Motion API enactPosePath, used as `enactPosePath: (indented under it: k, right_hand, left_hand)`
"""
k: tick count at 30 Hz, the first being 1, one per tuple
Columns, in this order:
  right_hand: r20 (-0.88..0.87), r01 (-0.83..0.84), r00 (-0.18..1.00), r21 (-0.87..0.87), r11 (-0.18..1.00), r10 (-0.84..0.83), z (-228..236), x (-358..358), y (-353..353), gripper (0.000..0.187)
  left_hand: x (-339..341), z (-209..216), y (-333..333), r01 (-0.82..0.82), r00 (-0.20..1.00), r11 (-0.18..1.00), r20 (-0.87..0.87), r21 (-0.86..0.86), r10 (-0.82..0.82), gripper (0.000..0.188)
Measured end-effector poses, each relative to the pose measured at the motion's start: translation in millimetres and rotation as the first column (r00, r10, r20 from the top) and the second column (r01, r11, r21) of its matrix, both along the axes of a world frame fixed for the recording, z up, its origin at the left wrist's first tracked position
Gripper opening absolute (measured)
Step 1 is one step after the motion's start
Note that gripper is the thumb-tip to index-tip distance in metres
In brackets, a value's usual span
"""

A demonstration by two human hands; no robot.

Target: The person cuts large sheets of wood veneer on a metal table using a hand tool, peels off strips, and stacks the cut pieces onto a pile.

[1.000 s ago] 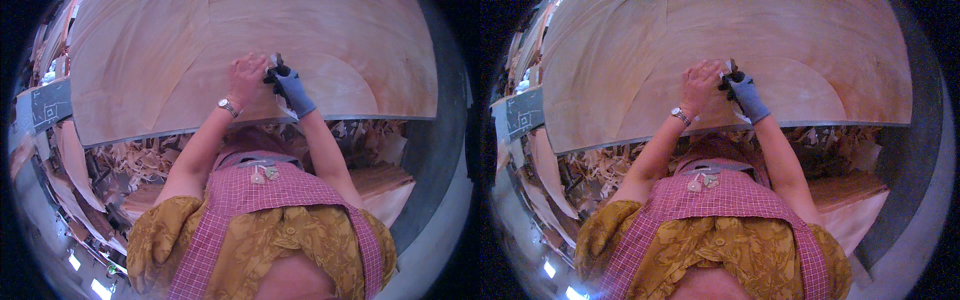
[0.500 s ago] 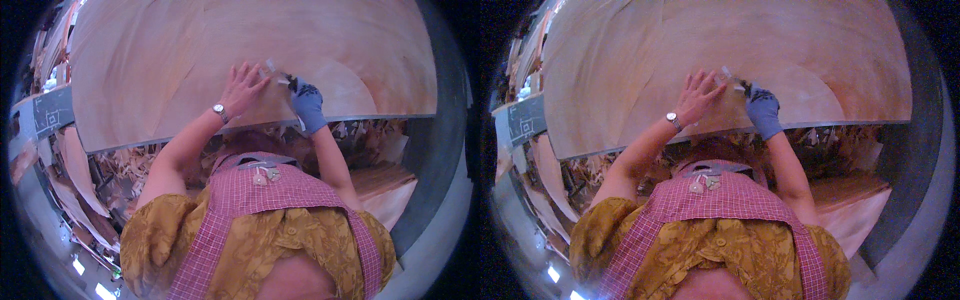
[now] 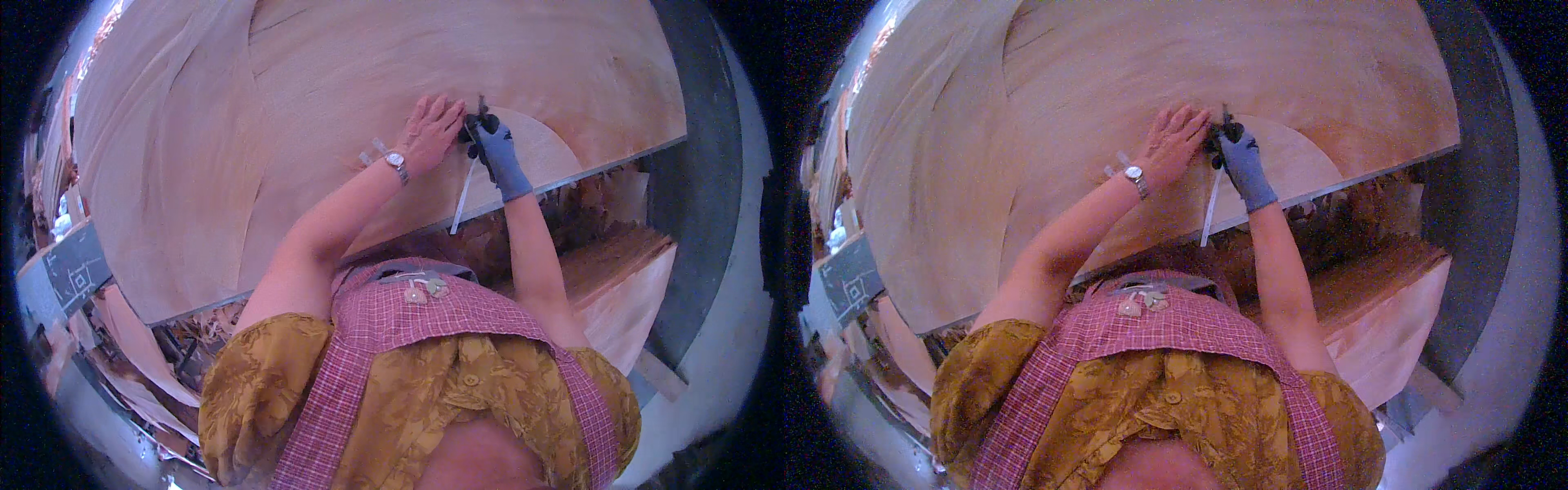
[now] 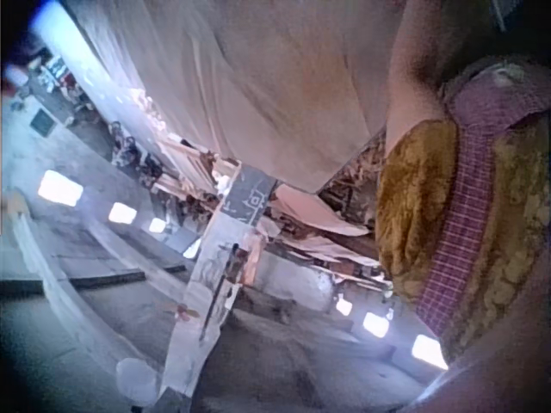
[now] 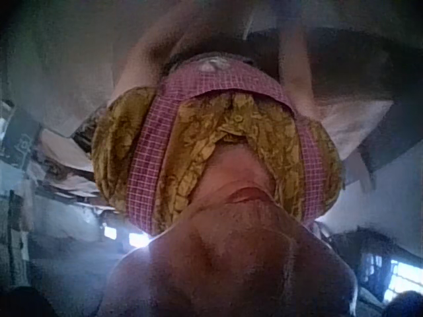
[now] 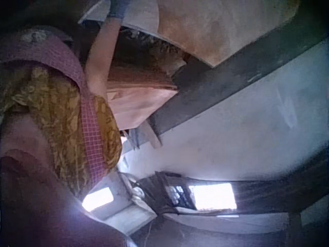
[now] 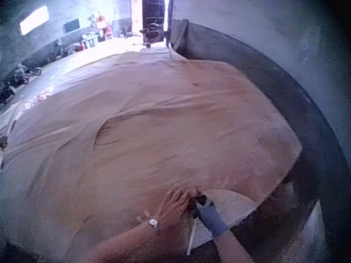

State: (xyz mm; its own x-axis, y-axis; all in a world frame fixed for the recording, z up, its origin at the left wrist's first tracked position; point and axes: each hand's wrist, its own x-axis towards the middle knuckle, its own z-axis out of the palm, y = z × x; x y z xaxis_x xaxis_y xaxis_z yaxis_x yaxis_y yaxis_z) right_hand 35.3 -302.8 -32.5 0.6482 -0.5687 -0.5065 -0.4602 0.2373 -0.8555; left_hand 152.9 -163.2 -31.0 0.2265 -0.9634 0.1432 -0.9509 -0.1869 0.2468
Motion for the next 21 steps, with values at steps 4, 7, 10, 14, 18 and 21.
enactPosePath:
  k: [4,7,10,14,18,21]
  right_hand:
    - [-0.357,-0.396,0.916,-0.733,0.552,0.183,1.1,-22.7,-18.1,0.025]
    - [-0.358,-0.368,0.919,-0.621,0.692,0.167,20.6,-60.2,-43.9,0.025]
    - [-0.318,-0.102,0.948,-0.209,0.972,0.031,69.2,-110.7,-62.5,0.027]
    - [-0.163,-0.053,0.987,-0.338,0.940,-0.003,15.1,-225.7,-135.7,0.033]
    - [-0.177,-0.146,0.981,-0.442,0.885,0.074,26.5,-228.8,-186.1,0.032]
    - [-0.094,-0.259,0.966,-0.369,0.892,0.242,-9.6,-219.5,-230.3,0.035]
  left_hand:
    - [-0.2,-8.7,-2.7,0.026,1.000,0.996,-0.006,-0.089,-0.026,0.049]
    - [4.6,-8.9,-11.3,0.005,1.000,0.988,-0.006,-0.156,-0.006,0.044]
    - [-3.4,22.6,-33.0,-0.076,0.986,0.997,-0.144,0.033,0.080,0.042]
    - [-81.8,-4.5,-76.8,0.030,0.973,0.988,-0.223,-0.149,-0.063,0.050]
    - [-149.5,3.2,-127.4,0.083,0.977,0.995,-0.190,-0.057,-0.092,0.067]
    - [-166.0,7.7,-145.5,-0.053,0.972,0.998,-0.228,0.039,0.061,0.074]
